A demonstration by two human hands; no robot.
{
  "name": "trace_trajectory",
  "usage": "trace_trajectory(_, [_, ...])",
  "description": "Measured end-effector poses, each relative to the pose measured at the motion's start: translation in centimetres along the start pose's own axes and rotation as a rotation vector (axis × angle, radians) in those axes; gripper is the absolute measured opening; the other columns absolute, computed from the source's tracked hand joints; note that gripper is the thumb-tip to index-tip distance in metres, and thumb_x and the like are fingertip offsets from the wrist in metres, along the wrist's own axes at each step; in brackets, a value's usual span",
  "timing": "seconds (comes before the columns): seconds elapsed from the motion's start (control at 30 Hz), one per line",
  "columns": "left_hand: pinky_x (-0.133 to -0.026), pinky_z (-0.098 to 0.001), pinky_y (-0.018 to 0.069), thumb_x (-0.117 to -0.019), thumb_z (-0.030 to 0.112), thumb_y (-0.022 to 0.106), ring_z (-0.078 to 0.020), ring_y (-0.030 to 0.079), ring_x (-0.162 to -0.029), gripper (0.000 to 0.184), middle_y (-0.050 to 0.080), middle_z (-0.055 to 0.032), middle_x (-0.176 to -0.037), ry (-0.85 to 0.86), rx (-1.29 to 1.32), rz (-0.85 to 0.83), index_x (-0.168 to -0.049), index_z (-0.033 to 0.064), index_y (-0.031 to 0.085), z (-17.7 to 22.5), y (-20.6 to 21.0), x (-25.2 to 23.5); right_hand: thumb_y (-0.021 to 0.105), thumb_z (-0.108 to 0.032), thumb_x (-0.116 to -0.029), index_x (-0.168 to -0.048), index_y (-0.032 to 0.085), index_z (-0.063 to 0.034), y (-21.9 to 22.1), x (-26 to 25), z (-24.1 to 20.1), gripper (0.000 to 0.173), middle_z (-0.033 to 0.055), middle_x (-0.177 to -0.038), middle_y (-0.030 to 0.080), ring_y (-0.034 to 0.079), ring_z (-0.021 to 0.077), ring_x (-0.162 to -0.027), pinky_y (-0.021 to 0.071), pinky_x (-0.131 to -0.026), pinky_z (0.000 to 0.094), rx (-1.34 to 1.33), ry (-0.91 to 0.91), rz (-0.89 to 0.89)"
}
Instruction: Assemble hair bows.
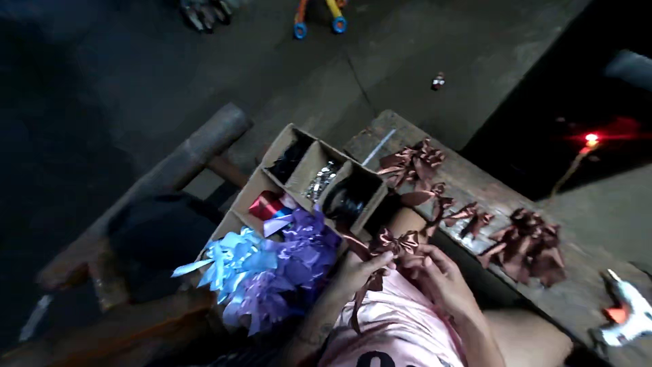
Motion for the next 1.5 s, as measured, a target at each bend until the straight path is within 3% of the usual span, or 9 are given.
trace_trajectory(0.17, [-0.076,-0.0266,0.0617,-0.0987,0.001,0.062,-0.0111,0.072,-0.083,0.029,0.072,-0.0046,-0.095,-0.247,-0.099,-0.253,-0.126,-0.0024,0.053,-5.1,5.3,-4.0,0.050,-0.017,-0.1031,-0.119,0.059,0.0005,-3.0,0.5,2.4,0.025,-0.0041,-0.089,0.070,0.067,0.0053,-0.077,0.0597,-0.074,0.0253,-0.294,0.009,0.247])
trace_trajectory(0.4, [-0.091,-0.0413,0.0585,-0.1106,0.031,0.025,-0.0207,0.067,-0.110,0.046,0.063,-0.0090,-0.131,-0.389,0.115,-0.479,-0.152,0.0130,0.038,-8.1,6.5,-6.7,0.050,-0.007,-0.1054,-0.111,0.065,0.0001,-7.2,1.6,5.2,0.017,0.0015,-0.087,0.068,0.066,0.0070,-0.073,0.0587,-0.068,0.0251,-0.474,0.189,0.574])
trace_trajectory(0.63, [-0.094,-0.0497,0.0561,-0.1108,0.043,0.006,-0.0311,0.064,-0.122,0.053,0.061,-0.0101,-0.142,-0.474,0.215,-0.283,-0.158,0.0315,0.028,-9.0,3.4,-7.9,0.040,-0.018,-0.1116,-0.119,0.056,-0.0020,-8.8,2.1,7.5,0.024,0.0049,-0.090,0.066,0.068,0.0124,-0.078,0.0605,-0.072,0.0307,-0.701,0.306,0.748])
trace_trajectory(0.87, [-0.073,-0.0300,0.0609,-0.1116,0.014,0.038,-0.0157,0.073,-0.084,0.031,0.074,-0.0102,-0.101,-0.177,-0.322,0.093,-0.133,-0.0015,0.053,-5.7,-1.2,-6.5,0.036,-0.023,-0.1124,-0.117,0.054,-0.0060,-9.9,2.1,8.3,0.025,0.0034,-0.082,0.065,0.067,0.0127,-0.071,0.0598,-0.068,0.0308,-0.788,0.315,0.760])
trace_trajectory(1.03, [-0.099,-0.0501,0.0518,-0.0902,0.002,0.065,-0.0407,0.057,-0.124,0.068,0.045,-0.0317,-0.148,0.390,-1.097,0.042,-0.153,-0.0042,0.039,-5.1,-2.1,-5.8,0.041,-0.019,-0.1106,-0.108,0.056,-0.0070,-9.6,2.1,9.0,0.019,0.0004,-0.074,0.063,0.063,0.0069,-0.061,0.0551,-0.057,0.0230,-0.749,0.365,0.735])
trace_trajectory(1.17, [-0.111,-0.0722,0.0235,-0.0857,0.000,0.053,-0.0407,0.050,-0.137,0.040,0.062,-0.0174,-0.139,0.426,-1.199,-0.082,-0.118,0.0082,0.076,-5.2,-1.6,-5.1,0.042,-0.018,-0.1104,-0.113,0.056,-0.0042,-8.9,2.1,9.1,0.020,0.0036,-0.083,0.064,0.065,0.0112,-0.071,0.0585,-0.066,0.0284,-0.746,0.431,0.661])
trace_trajectory(1.3, [-0.095,-0.0523,0.0453,-0.0967,0.029,0.063,-0.0192,0.065,-0.097,0.038,0.071,-0.0086,-0.104,0.206,-1.067,-0.204,-0.122,0.0025,0.071,-5.7,-2.1,-5.9,0.042,-0.020,-0.1105,-0.111,0.057,-0.0049,-8.4,1.9,10.1,0.021,0.0046,-0.081,0.065,0.067,0.0132,-0.071,0.0600,-0.066,0.0308,-0.791,0.500,0.627])
trace_trajectory(1.4, [-0.075,-0.0220,0.0542,-0.0957,0.017,0.069,-0.0024,0.063,-0.076,0.021,0.068,-0.0024,-0.088,0.087,-0.878,-0.134,-0.107,-0.0016,0.070,-5.3,-2.1,-6.6,0.041,-0.022,-0.1111,-0.109,0.057,-0.0043,-8.0,1.6,10.6,0.024,0.0054,-0.080,0.066,0.069,0.0145,-0.071,0.0613,-0.068,0.0324,-0.806,0.516,0.580])
trace_trajectory(1.5, [-0.075,-0.0225,0.0543,-0.0986,0.005,0.063,-0.0043,0.063,-0.079,0.010,0.067,-0.0032,-0.090,-0.044,-0.524,0.033,-0.104,-0.0042,0.064,-5.2,-2.4,-7.5,0.040,-0.023,-0.1114,-0.108,0.057,-0.0038,-7.8,1.4,10.5,0.026,0.0055,-0.079,0.067,0.068,0.0138,-0.069,0.0610,-0.067,0.0306,-0.816,0.520,0.551])
Point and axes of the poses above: each hand's wrist, its own x-axis away from the middle knuckle, its own y-axis out of the palm, z = x × y, the point moved 8 cm from there along -x, towards the middle knuckle
